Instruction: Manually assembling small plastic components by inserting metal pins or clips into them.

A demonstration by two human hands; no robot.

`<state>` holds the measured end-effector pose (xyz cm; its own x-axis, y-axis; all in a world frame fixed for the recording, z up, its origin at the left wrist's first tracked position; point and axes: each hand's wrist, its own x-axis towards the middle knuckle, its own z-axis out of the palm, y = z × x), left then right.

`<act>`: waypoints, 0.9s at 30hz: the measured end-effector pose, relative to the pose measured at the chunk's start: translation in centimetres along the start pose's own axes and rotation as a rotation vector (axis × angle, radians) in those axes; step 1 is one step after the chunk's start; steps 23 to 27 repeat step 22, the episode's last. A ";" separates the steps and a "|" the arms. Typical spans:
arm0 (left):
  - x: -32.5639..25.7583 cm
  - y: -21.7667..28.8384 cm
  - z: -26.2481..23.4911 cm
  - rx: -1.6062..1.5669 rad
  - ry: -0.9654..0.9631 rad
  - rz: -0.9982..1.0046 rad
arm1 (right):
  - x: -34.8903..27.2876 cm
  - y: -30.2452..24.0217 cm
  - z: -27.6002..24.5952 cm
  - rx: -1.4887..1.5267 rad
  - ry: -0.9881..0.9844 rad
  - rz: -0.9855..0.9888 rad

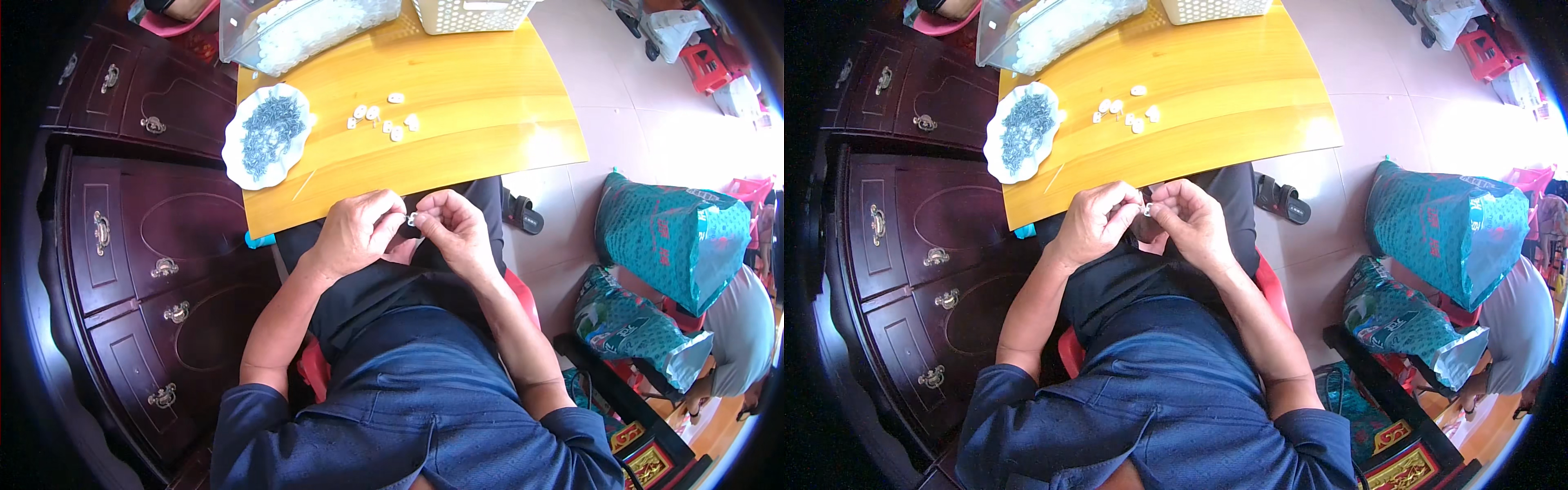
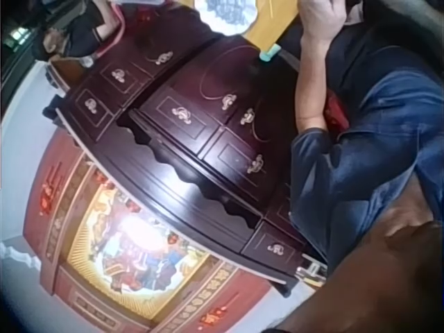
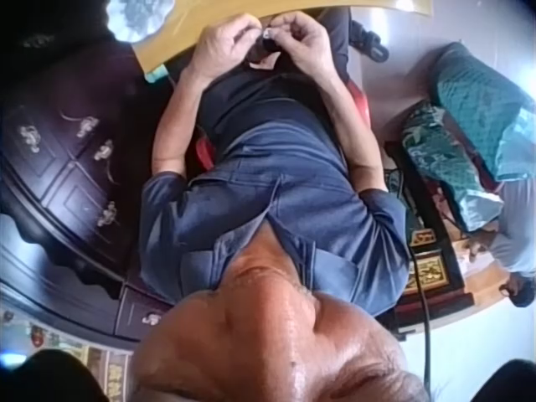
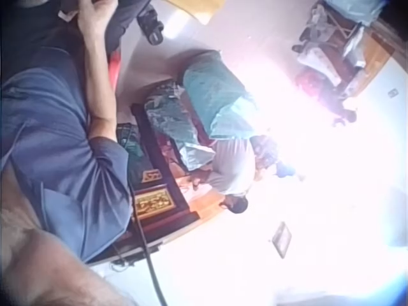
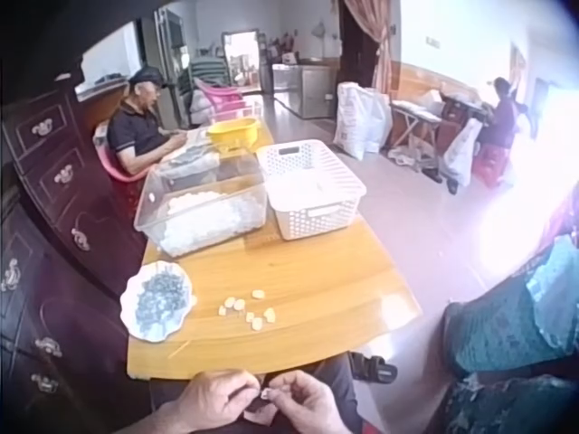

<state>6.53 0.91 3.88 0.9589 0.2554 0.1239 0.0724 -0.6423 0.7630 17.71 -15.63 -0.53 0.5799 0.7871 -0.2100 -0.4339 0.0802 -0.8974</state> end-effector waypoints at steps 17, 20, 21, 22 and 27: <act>0.4 0.9 -0.1 0.005 -0.047 -0.023 | 0.0 0.0 0.0 -0.041 0.026 -0.034; 0.5 1.1 -0.1 0.045 -0.047 0.030 | 0.1 0.4 -0.1 -0.068 0.030 -0.061; 0.5 0.9 -0.1 0.033 -0.049 0.012 | 0.1 0.4 -0.1 -0.064 0.029 -0.065; 0.5 0.7 0.0 0.021 -0.052 -0.006 | 0.1 0.5 -0.1 -0.060 0.028 -0.068; 0.5 0.7 0.0 0.021 -0.052 -0.006 | 0.1 0.5 -0.1 -0.060 0.028 -0.068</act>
